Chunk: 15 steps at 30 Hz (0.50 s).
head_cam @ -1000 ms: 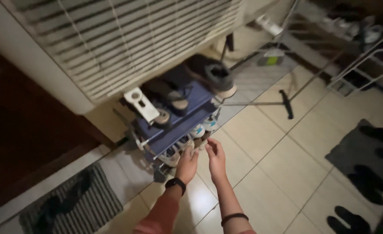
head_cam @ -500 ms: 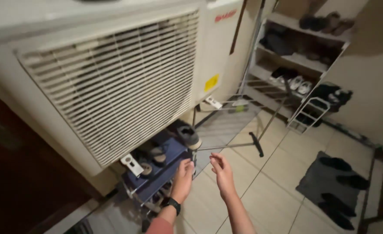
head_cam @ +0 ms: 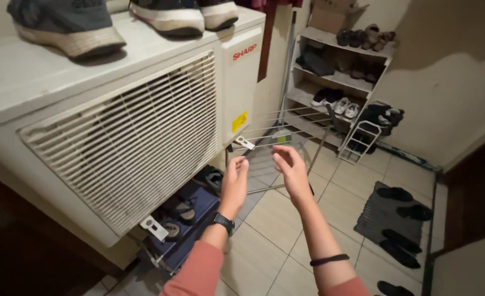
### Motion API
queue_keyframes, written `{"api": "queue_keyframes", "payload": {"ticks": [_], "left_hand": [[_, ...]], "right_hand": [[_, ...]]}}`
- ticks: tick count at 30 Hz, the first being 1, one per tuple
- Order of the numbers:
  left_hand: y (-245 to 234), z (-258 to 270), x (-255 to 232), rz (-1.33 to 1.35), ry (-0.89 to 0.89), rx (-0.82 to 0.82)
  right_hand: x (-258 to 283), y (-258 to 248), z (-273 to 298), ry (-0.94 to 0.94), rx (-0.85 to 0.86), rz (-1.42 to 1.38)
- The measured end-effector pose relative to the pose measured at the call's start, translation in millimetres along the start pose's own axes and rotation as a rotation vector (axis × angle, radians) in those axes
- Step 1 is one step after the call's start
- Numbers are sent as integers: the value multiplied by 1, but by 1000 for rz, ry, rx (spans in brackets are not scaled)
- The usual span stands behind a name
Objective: Picking up various types of shoes from surfaces and arranging them onto multiple shoe racks.
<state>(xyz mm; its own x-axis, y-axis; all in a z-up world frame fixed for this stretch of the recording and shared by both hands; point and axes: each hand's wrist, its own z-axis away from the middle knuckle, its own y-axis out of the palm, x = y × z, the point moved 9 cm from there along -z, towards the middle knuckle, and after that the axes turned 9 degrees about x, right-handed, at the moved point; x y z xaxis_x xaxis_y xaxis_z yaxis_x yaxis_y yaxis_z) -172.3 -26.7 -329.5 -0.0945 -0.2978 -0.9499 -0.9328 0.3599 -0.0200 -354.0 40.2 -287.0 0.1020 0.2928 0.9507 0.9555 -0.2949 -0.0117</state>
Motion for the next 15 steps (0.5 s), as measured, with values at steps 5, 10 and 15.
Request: {"api": "queue_keyframes", "payload": {"ticks": [5,10,15], "left_hand": [[-5,-35,-34,-34,164,29],[-22,-58,-103,-144,208,-30],[-32,-74,-173,-345,464,-106]], "right_hand": [[28,2,-22,-8,-50,48],[65,11,-50,-69,-33,68],[102,24,-100,-234,10,134]]}}
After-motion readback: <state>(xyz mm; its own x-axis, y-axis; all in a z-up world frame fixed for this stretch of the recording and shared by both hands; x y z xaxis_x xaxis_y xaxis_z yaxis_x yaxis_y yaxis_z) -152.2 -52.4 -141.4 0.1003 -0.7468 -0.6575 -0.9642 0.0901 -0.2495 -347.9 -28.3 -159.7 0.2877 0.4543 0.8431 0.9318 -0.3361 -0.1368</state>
